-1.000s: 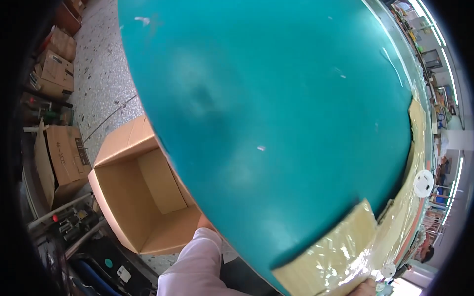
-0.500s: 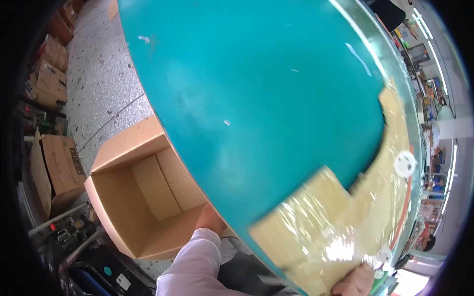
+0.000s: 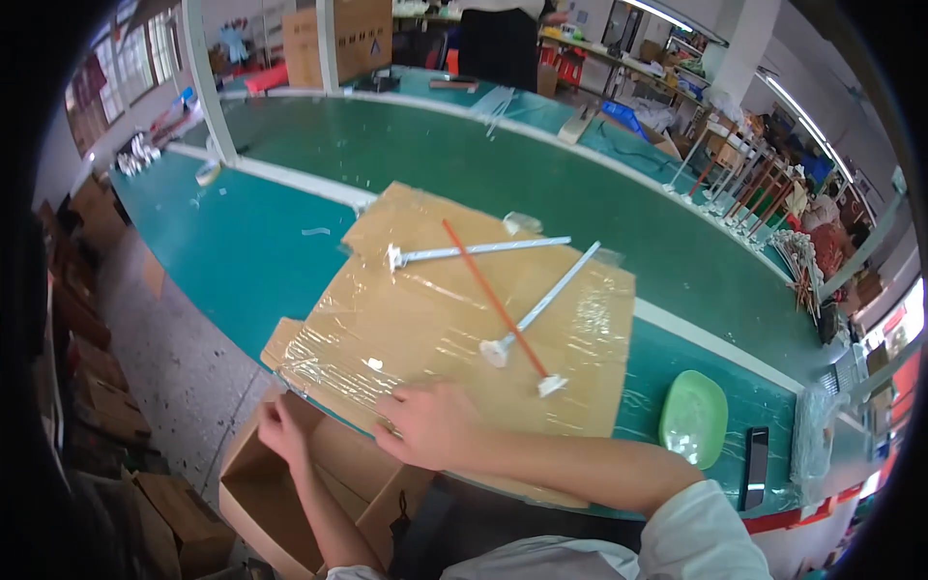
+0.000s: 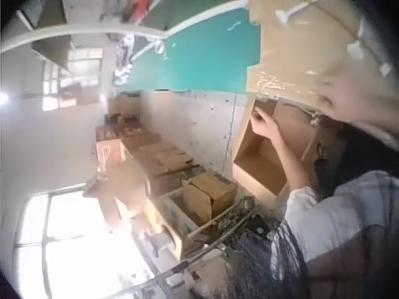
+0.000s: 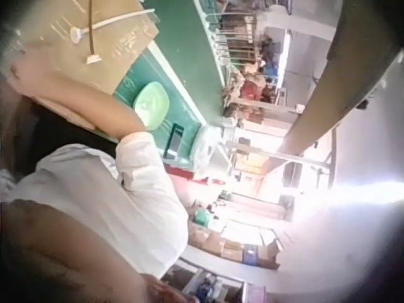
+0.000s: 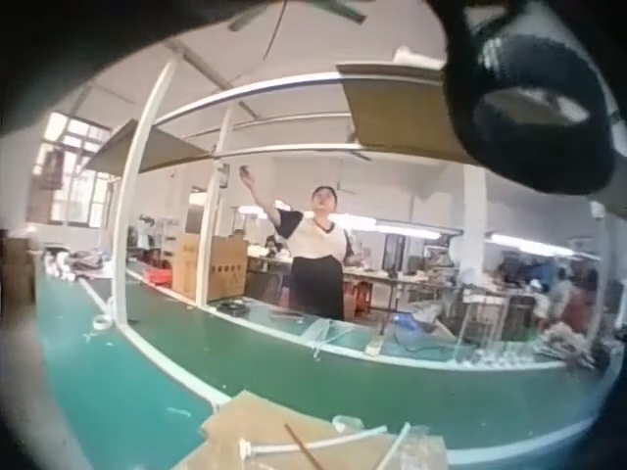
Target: Assembling plastic rods into circular bases and applying adhesive in a factory setting.
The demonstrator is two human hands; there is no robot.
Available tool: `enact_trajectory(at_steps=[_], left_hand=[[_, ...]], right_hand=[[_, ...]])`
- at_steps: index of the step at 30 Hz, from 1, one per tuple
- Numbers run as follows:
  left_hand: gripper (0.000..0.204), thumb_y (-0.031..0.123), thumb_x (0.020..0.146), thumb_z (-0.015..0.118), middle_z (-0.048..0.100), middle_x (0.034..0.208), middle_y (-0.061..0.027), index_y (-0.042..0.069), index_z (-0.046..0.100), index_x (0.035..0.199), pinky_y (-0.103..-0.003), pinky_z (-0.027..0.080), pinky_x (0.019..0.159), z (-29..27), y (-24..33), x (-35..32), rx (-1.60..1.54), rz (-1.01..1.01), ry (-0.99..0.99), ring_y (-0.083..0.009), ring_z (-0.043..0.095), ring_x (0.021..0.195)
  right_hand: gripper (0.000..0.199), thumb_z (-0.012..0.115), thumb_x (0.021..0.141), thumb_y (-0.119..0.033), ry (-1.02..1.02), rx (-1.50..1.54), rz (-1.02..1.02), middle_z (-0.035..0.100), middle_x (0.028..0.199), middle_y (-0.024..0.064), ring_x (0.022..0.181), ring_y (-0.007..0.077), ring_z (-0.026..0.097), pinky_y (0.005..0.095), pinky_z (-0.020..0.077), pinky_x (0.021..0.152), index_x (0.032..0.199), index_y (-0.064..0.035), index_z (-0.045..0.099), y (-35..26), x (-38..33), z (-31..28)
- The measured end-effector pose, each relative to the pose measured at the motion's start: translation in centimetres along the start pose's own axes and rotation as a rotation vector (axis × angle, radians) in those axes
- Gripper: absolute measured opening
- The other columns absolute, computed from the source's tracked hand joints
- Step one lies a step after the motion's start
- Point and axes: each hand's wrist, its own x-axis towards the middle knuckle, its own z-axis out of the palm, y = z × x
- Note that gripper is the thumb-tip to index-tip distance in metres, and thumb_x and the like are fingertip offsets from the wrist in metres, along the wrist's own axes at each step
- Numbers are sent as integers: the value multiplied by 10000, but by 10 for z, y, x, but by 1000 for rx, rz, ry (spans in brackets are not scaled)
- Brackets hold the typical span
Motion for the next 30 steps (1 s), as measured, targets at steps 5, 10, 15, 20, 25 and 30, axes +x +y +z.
enact_trajectory(at_steps=[5, 10, 15, 20, 25, 30], left_hand=[[275, 157, 920, 625, 543, 639, -115, -24, 543, 730, -358, 423, 567, -8, 173, 20, -163, 316, -10, -203, 496, 587], [382, 369, 875, 626, 662, 781, -201, -6, 666, 816, -455, 502, 681, 14, 315, -35, 231, 598, -639, -403, 642, 767], [429, 454, 838, 623, 718, 999, -120, 66, 742, 978, -438, 525, 820, 63, 384, -94, 790, 728, -932, -331, 674, 955], [393, 377, 803, 652, 683, 1143, -129, 90, 730, 1060, -495, 473, 922, 112, 376, -97, 868, 791, -1032, -339, 596, 1160], [479, 387, 730, 709, 667, 1178, -173, 81, 714, 1099, -589, 414, 986, 133, 367, -83, 767, 1107, -657, -397, 553, 1220], [565, 488, 570, 771, 684, 1113, -209, 68, 740, 947, -481, 509, 924, 163, 397, -41, 929, 815, -1372, -354, 651, 1052]], right_hand=[[250, 613, 853, -306, 15, -43, 21, 634, 743, 116, 657, 308, 661, 441, 543, 590, 810, -60, 628, 2, -5, 8], [167, 623, 769, -183, -104, -111, -376, 674, 792, 161, 706, 308, 683, 435, 548, 599, 802, -27, 673, -15, -49, -7], [175, 630, 781, -227, 35, 16, -739, 541, 707, 36, 720, 224, 569, 371, 437, 625, 745, -95, 521, -19, -161, -93], [116, 723, 800, -196, 256, -79, -476, 493, 644, -4, 580, 163, 532, 311, 407, 499, 779, -128, 632, 12, -271, -173], [109, 776, 718, -122, 405, -107, -77, 567, 605, 14, 496, 177, 559, 298, 423, 448, 740, -116, 669, 32, -379, -225], [109, 775, 675, -66, 552, -25, 190, 615, 591, 49, 486, 193, 595, 292, 453, 448, 715, -88, 677, 37, -419, -230]])
